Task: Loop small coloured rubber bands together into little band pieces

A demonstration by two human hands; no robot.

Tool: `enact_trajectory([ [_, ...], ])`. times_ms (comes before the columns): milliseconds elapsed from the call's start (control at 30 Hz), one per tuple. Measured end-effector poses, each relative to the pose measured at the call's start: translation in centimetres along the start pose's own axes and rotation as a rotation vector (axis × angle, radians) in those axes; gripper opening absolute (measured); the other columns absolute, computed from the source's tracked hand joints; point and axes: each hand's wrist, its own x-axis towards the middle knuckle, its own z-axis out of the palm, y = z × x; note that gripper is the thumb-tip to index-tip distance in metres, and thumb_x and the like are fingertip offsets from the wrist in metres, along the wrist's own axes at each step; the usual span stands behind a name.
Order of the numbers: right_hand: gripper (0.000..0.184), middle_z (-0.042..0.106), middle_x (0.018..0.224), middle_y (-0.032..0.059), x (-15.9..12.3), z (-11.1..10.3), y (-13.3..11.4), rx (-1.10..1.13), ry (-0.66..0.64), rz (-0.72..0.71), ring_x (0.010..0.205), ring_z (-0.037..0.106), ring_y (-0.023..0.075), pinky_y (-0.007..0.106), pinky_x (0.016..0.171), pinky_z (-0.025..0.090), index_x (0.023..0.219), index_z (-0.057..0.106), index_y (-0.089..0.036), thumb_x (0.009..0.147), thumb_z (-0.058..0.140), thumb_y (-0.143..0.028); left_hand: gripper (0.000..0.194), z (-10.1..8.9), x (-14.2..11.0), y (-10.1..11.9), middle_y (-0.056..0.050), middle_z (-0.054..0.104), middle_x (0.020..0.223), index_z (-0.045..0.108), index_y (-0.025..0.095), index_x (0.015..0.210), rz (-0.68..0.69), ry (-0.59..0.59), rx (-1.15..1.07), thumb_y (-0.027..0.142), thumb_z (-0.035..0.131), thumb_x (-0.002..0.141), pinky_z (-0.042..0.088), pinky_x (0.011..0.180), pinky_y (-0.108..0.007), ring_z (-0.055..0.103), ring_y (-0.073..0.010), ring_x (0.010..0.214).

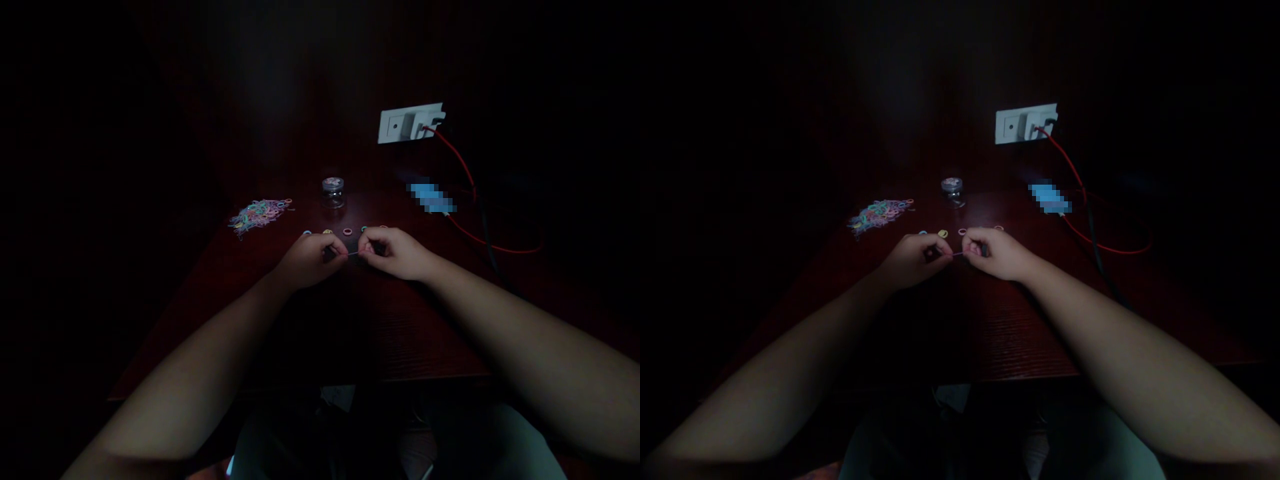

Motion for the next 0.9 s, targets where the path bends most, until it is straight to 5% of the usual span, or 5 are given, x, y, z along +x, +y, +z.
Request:
enact_trajectory([
  [467, 0.01, 0.051, 0.069, -0.0014, 0.1, 0.2, -0.2, -0.034, -0.011, 0.011, 0.063, 0.044, 0.0107, 0.024, 0.06, 0.033, 0.076, 0.055, -0.017, 0.085, 0.052, -0.02, 0.008, 0.1, 0.0, -0.4, -0.001, 0.07, 0.08, 0.067, 0.019, 0.085, 0.003, -0.06, -0.017, 0.024, 0.061, 0.083, 0.049, 0.066, -0.025, 0.062, -0.0118, 0.068],
  [667, 0.008, 0.055, 0.07, -0.0005, 0.1, -0.7, 0.4, -0.201, 0.008, 0.071, 0.064, 0.048, 0.0119, 0.025, 0.062, 0.034, 0.073, 0.054, -0.018, 0.081, 0.053, -0.017, 0.013, 0.3, -0.1, -1.0, -0.004, 0.069, 0.112, 0.068, 0.022, 0.095, 0.228, -0.175, 0.052, 0.023, 0.063, 0.083, 0.04, 0.102, -0.04, 0.06, -0.0191, 0.108],
  [900, 0.006, 0.068, 0.079, 0.0021, 0.0, -1.2, 0.5, -0.163, -0.008, 0.176, 0.071, 0.06, 0.015, 0.027, 0.067, 0.041, 0.078, 0.051, -0.02, 0.083, 0.052, -0.016, 0.027, 0.9, -0.5, -1.2, -0.004, 0.063, 0.124, 0.066, 0.026, 0.109, 0.212, -0.252, 0.107, 0.034, 0.067, 0.083, 0.032, 0.11, -0.044, 0.05, -0.0226, 0.123],
])
